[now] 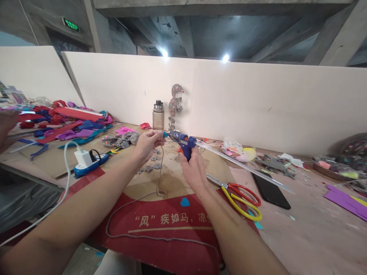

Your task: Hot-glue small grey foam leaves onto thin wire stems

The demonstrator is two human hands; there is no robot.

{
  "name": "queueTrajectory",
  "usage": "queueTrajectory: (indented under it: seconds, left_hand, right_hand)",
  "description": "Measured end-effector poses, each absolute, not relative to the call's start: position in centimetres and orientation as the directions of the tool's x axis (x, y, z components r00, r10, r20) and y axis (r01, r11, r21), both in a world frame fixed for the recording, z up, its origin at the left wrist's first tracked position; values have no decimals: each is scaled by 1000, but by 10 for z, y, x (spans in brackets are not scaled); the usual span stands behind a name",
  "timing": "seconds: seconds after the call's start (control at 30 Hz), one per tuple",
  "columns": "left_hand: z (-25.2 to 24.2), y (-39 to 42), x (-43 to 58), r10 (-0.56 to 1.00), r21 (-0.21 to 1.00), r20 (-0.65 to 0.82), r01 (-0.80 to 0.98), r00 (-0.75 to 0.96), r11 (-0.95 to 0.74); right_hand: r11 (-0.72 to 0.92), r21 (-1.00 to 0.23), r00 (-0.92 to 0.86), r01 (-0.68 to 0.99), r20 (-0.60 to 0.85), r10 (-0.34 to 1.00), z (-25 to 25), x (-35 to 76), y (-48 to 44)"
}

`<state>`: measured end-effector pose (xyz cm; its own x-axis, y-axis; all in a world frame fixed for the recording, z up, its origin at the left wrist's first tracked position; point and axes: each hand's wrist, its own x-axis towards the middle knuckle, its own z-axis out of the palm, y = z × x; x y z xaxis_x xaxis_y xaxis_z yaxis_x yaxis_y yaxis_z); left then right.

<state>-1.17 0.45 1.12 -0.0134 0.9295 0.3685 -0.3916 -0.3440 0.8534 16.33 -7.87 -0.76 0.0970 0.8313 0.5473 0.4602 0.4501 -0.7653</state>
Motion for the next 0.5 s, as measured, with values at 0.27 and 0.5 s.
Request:
queueTrajectory:
  seconds: [0.27, 0.5]
  left_hand:
    - [10, 3, -12, 914, 850, 404, -387, 44, -357]
    - [8, 4, -11, 893, 853, 445, -339, 72, -397]
  right_hand:
    - [472, -732, 79, 492, 577, 813, -6, 162, -82]
    - [477, -717, 107, 509, 602, 791, -5, 162, -83]
